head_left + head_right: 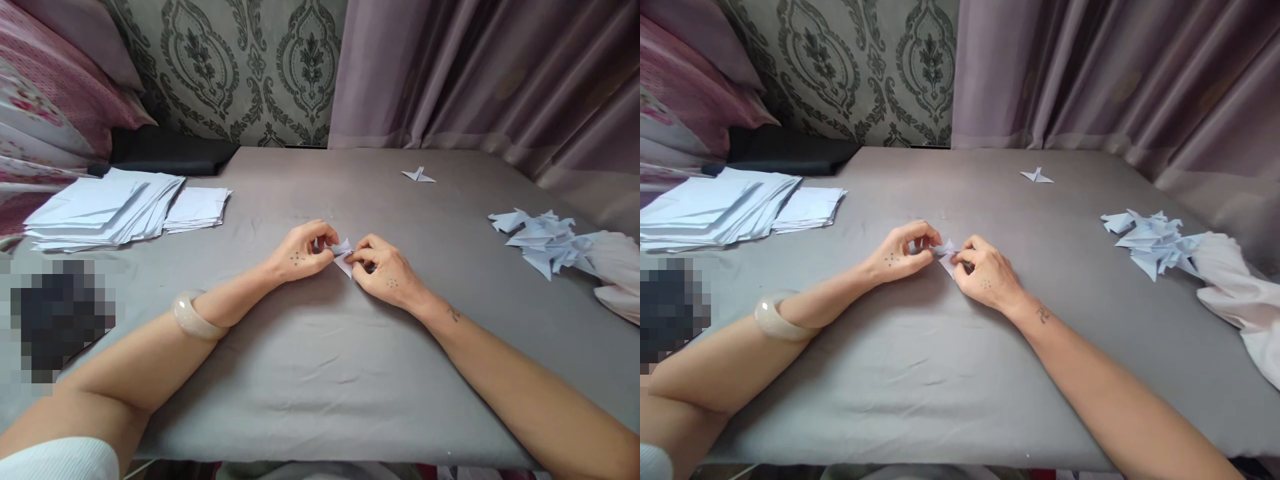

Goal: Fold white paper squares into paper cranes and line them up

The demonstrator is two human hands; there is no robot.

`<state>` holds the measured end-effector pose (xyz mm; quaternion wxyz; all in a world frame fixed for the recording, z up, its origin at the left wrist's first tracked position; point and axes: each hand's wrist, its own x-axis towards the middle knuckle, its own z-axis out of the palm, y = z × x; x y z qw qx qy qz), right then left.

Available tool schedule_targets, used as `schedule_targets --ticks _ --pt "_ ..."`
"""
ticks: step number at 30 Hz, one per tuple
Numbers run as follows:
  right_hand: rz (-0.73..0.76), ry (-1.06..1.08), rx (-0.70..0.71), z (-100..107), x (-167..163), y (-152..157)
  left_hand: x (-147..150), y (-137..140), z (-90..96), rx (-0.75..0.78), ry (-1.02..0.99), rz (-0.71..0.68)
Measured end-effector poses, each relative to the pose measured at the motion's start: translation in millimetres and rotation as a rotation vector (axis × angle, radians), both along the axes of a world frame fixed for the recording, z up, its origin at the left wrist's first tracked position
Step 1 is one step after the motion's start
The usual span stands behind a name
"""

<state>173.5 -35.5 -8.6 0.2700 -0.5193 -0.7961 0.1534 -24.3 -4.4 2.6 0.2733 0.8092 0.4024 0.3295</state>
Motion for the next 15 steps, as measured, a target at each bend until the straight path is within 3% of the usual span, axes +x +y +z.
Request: schedule_targets --ticks 5,11,15 --pt "0.005 -0.004 0.007 -0.6 -0.1 0.7 3.4 -2.8 -7.3 0.142 0.118 -0.11" --pt "0.018 0.015 0.002 -1.2 0.3 -1.1 5.3 -1.1 -12.4 0.125 0.134 -0.002" --pt "0.028 0.028 -0.008 0.0 0.6 -2.0 7.2 -0.5 -10.8 0.127 0.117 -0.067"
